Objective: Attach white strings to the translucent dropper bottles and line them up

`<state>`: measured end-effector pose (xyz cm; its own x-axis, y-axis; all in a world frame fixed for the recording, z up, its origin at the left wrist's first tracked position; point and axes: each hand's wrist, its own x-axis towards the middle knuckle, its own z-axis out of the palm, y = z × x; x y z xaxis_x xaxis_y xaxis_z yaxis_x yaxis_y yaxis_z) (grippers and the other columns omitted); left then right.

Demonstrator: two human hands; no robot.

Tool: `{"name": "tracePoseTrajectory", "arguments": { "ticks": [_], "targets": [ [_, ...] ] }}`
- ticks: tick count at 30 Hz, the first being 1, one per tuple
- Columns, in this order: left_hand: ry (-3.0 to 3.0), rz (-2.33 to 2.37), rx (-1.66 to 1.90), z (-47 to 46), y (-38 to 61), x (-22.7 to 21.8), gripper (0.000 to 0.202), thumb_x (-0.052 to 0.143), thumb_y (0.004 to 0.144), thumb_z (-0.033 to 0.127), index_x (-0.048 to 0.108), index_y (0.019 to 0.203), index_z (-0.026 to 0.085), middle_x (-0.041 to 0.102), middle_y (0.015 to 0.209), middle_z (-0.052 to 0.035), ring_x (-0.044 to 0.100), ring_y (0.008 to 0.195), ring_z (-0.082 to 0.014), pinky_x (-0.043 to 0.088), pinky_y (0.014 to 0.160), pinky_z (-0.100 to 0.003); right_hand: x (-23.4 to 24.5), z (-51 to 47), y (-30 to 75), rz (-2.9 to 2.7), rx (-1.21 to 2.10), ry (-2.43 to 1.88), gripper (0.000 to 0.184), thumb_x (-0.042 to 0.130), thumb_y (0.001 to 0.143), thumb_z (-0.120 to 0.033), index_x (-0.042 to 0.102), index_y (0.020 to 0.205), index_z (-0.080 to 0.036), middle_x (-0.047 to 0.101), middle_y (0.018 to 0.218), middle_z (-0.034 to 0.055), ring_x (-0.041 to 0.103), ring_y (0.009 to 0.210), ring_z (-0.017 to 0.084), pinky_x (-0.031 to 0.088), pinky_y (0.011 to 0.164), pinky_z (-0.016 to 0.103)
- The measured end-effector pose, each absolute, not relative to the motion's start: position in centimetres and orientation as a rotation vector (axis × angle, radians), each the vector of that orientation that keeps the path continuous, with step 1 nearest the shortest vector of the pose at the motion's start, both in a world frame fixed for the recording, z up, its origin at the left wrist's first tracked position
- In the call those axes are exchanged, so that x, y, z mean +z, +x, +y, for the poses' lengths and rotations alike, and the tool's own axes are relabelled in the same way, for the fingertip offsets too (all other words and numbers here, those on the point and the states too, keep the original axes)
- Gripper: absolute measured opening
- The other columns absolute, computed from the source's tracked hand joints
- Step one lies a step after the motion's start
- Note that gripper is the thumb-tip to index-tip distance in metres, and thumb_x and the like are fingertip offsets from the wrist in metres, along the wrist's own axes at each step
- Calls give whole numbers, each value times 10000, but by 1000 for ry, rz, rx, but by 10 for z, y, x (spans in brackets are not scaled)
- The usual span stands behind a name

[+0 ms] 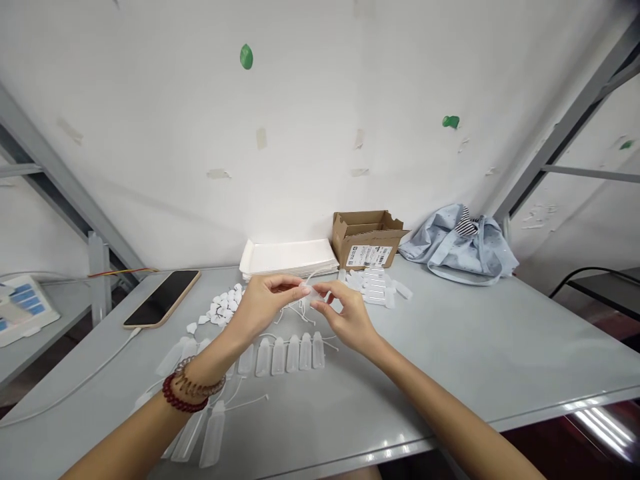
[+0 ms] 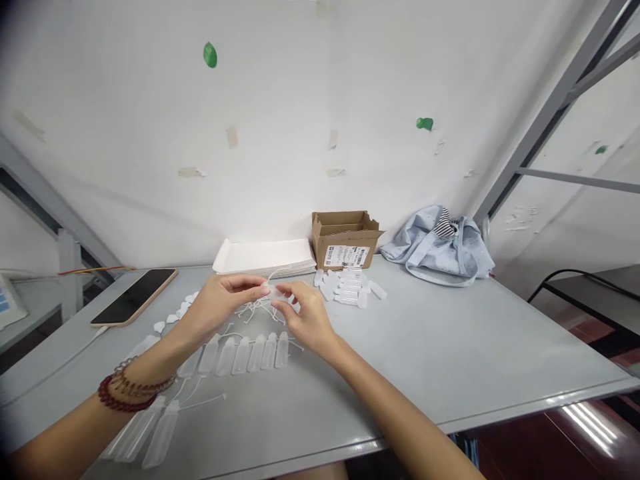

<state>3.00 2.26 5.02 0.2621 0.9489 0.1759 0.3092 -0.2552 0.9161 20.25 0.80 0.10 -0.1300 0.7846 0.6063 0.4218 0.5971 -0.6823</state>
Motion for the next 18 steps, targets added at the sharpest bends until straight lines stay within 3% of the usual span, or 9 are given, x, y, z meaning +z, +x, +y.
{"name": "tracePoseTrajectory", "arguments": {
  "ticks": [6,12,18],
  "targets": [
    [1932,1153,840,21,30,60,241,643,747,438,729,789,217,721,817,-17,634,741,-190,499,671,-284,4,5,200,-1745,496,-1000,113,630,783,-233,660,885,-195,668,792,38,564,713,163,457,684,307],
    [2283,1152,956,17,30,56,476,670,739,423,570,1167,239,637,1072,-54,605,897,-210,526,712,-320,15,4,204,-1458,1021,-959,189,671,741,-312,685,881,-186,642,777,16,569,708,143,465,668,281],
    [2666,1055,1069,14,39,41,511,661,785,323,433,1231,223,567,1128,-96,542,1045,-258,492,847,-421,22,3,207,-1274,1255,-841,175,715,687,-293,699,830,-191,637,722,2,561,674,131,464,637,265]
  ]
}}
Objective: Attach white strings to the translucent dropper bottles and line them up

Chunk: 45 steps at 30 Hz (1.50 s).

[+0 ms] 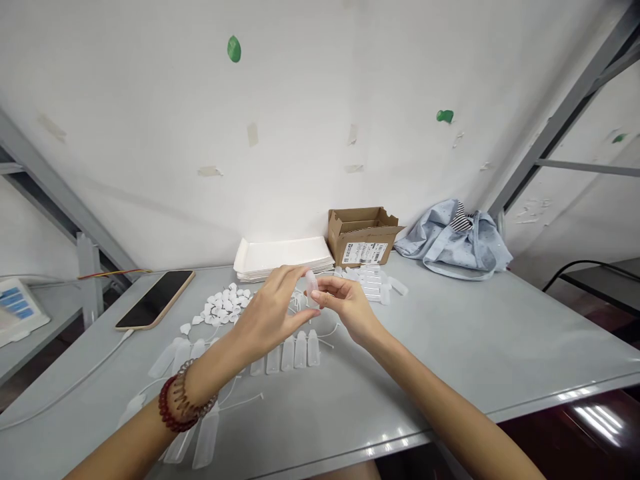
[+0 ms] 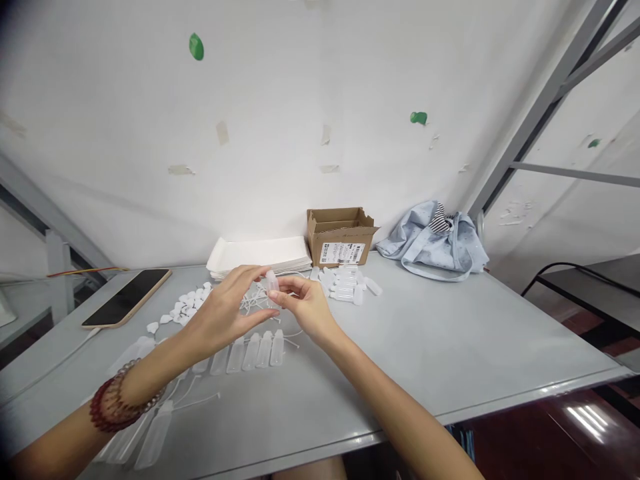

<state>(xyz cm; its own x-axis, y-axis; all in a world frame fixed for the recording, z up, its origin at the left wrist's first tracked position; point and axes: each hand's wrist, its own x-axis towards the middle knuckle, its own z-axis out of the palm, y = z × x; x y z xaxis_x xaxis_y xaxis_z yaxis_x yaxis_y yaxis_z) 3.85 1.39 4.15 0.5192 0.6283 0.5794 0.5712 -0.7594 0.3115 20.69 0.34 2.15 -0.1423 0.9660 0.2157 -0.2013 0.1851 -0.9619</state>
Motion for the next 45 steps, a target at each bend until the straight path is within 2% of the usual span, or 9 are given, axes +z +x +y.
{"name": "tracePoseTrajectory", "arguments": {
  "ticks": [8,13,16,19,21,28,35,40,45],
  "targets": [
    [2848,1001,1259,17,47,38,403,601,830,238,436,1196,193,571,1088,-120,543,1022,-273,488,837,-431,23,4,209,-1283,1205,-880,193,725,677,-330,691,794,-181,652,689,8,587,616,132,491,575,261],
    [2777,1004,1281,19,46,36,419,656,793,269,463,1158,196,583,1045,-95,552,989,-257,497,815,-408,21,3,217,-1497,438,-1026,210,566,836,-321,632,682,-193,583,550,-2,506,439,109,415,465,255],
    [2759,943,1246,17,47,34,452,670,784,270,460,1177,193,584,1051,-94,553,993,-249,498,824,-401,26,3,224,-1576,92,-993,132,550,850,-272,653,799,-207,642,711,44,577,617,155,468,604,293],
    [2759,875,1235,15,49,32,452,656,793,251,452,1194,200,579,1089,-101,547,1034,-255,491,850,-414,34,3,227,-1695,267,-979,152,561,852,-274,656,956,-217,684,956,65,624,888,198,480,795,334],
    [2762,836,1229,14,51,31,454,650,797,241,446,1201,205,578,1097,-102,544,1043,-257,487,854,-420,38,2,227,-1735,524,-984,164,554,860,-288,670,954,-219,702,964,45,634,923,193,478,820,327],
    [2843,832,1135,16,56,27,437,673,781,293,475,1148,164,581,1048,-103,525,975,-253,468,826,-399,42,7,239,-1744,907,-1085,169,580,815,-288,714,831,-186,696,818,19,606,804,165,444,737,284],
    [2792,996,623,3,67,15,350,693,731,321,532,996,158,579,1005,-89,489,948,-265,446,798,-396,33,20,262,-2086,1214,-1318,213,595,768,-330,689,739,-141,566,638,-14,440,594,99,320,526,224],
    [2661,1049,350,-7,66,6,365,684,720,374,548,974,149,557,992,-91,460,966,-273,431,817,-406,25,22,257,-2405,1210,-1406,198,607,756,-300,689,722,-124,524,584,-28,406,555,89,300,493,215],
    [2600,1070,243,-7,62,2,410,694,697,420,569,978,149,547,1009,-92,442,992,-280,414,844,-413,16,21,247,-2462,1144,-1417,142,604,744,-217,706,726,-119,571,586,-14,456,558,96,322,516,213]
  ]
}}
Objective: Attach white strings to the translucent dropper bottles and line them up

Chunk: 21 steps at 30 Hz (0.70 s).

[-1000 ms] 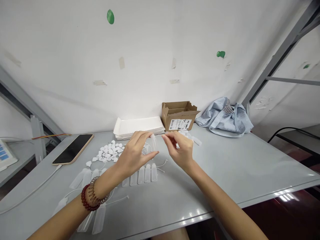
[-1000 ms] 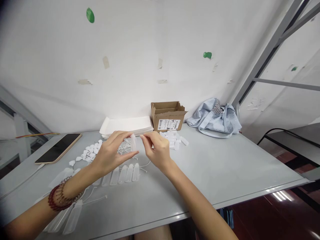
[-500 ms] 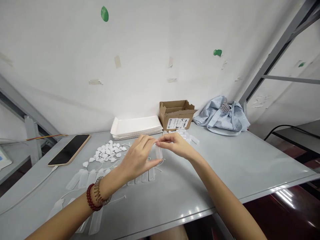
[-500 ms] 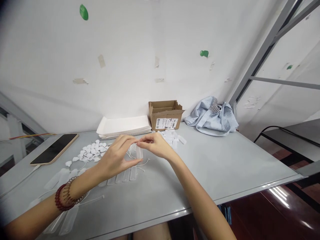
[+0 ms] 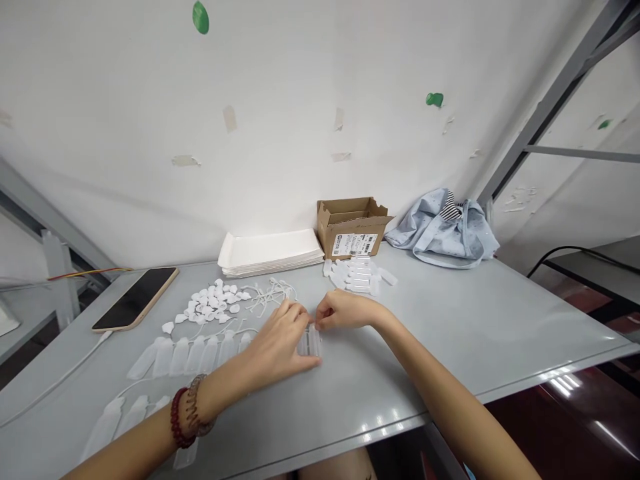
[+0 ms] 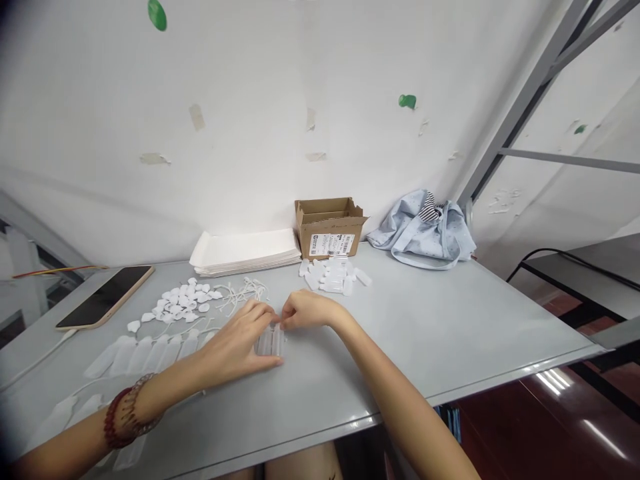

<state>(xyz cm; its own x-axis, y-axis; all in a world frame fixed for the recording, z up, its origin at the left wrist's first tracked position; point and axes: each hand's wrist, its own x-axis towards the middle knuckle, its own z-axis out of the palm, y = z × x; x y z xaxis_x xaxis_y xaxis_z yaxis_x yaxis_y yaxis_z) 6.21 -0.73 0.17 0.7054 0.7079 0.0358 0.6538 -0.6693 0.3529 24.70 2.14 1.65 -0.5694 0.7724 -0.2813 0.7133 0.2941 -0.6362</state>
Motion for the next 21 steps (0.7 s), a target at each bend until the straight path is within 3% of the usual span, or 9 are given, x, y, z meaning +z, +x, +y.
{"name": "tracePoseTrajectory", "arguments": {
  "ticks": [11,16,21],
  "targets": [
    [2574,1079,233,-4,59,-3,451,638,741,457,571,1070,156,544,1021,-94,432,1013,-293,405,855,-420,13,27,255,-2372,966,-1477,160,570,734,-158,728,752,-139,636,624,4,510,584,112,351,535,207],
    [2586,1020,254,-6,55,-4,507,622,752,484,547,1130,154,537,1080,-103,427,1050,-293,404,886,-421,14,33,267,-2209,771,-1561,188,543,775,-208,710,725,-137,627,624,5,505,578,114,345,530,213],
    [2540,1073,329,-2,47,3,630,572,751,591,504,1207,162,544,1164,-114,424,1117,-305,406,917,-434,12,43,285,-2056,549,-1705,187,522,789,-180,696,734,-139,657,671,29,555,614,132,363,551,218]
  ]
}}
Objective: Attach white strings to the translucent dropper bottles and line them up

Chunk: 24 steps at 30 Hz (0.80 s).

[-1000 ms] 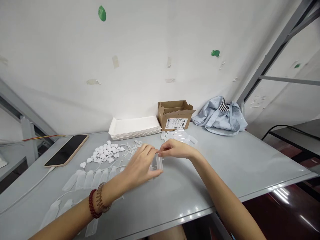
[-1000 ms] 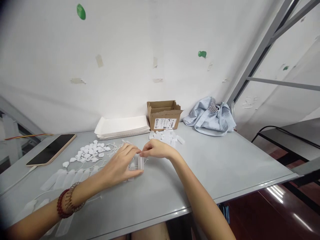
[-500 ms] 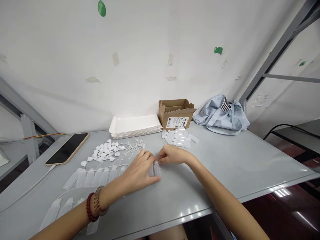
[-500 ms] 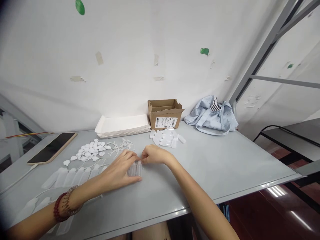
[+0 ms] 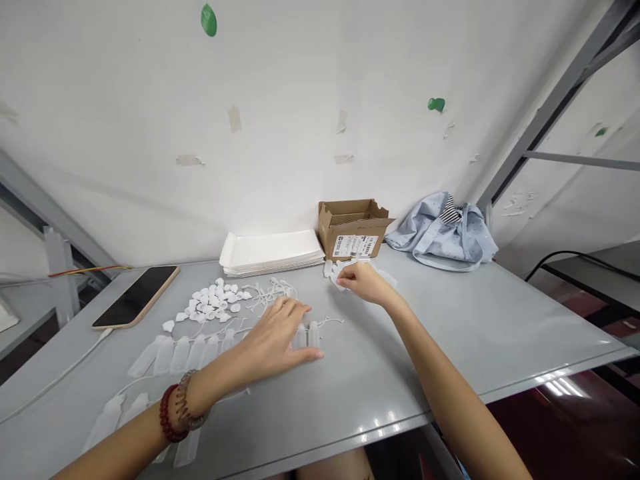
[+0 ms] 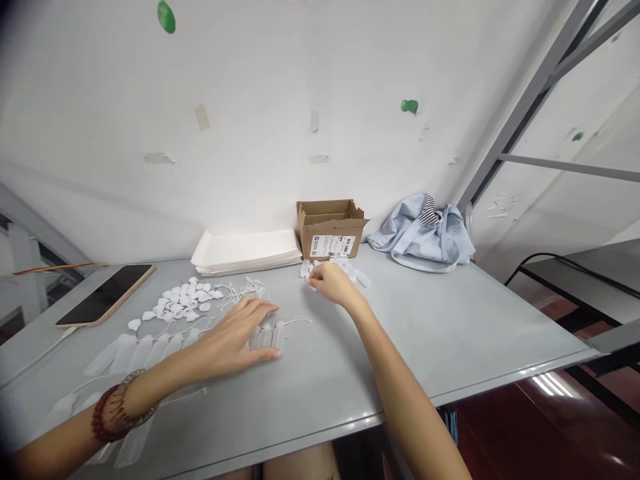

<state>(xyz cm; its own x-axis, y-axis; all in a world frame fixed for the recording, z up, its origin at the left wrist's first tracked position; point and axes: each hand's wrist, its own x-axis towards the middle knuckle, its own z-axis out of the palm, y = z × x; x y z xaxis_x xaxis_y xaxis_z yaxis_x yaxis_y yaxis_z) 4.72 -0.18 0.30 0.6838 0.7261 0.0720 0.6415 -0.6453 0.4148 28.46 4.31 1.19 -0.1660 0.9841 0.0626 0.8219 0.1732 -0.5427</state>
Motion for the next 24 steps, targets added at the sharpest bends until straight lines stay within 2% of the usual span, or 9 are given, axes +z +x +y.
{"name": "tracePoseTrajectory", "arguments": {
  "ticks": [2,5,10,14,19,24],
  "targets": [
    [2501,1186,390,9,41,5,573,482,815,576,517,1199,152,561,1175,-119,431,1138,-301,408,923,-432,9,48,293,-2004,455,-1772,179,521,789,-151,693,742,-138,675,710,48,581,661,151,371,576,225],
    [2475,1389,505,32,32,5,420,372,882,443,593,1089,151,615,1117,-117,482,1107,-284,419,910,-416,4,56,301,-1951,317,-1849,170,522,794,-109,691,781,-127,692,785,80,599,741,180,385,632,244],
    [2462,1470,535,62,31,-4,304,439,798,335,678,862,158,681,907,-125,575,929,-301,447,810,-411,-8,61,287,-2022,153,-1833,180,513,853,-137,679,925,-140,677,985,99,577,914,201,399,768,266],
    [2428,1496,582,69,42,-9,265,488,748,324,705,761,171,682,817,-125,578,889,-316,440,760,-392,-16,59,266,-2126,45,-1819,190,515,864,-172,680,939,-115,636,1035,168,475,1084,291,371,870,340],
    [2297,1450,659,78,52,-10,179,544,660,250,705,603,199,682,672,-87,596,805,-296,431,733,-361,-19,57,258,-2197,46,-1819,178,564,827,-171,665,946,-86,620,1017,217,479,1044,341,379,841,384],
    [2024,1397,748,87,50,-3,173,609,653,316,726,620,195,702,636,-41,612,665,-235,437,650,-318,-16,56,259,-2174,162,-1746,113,602,800,-158,671,863,-93,658,906,175,522,982,306,387,800,347]
  ]
}}
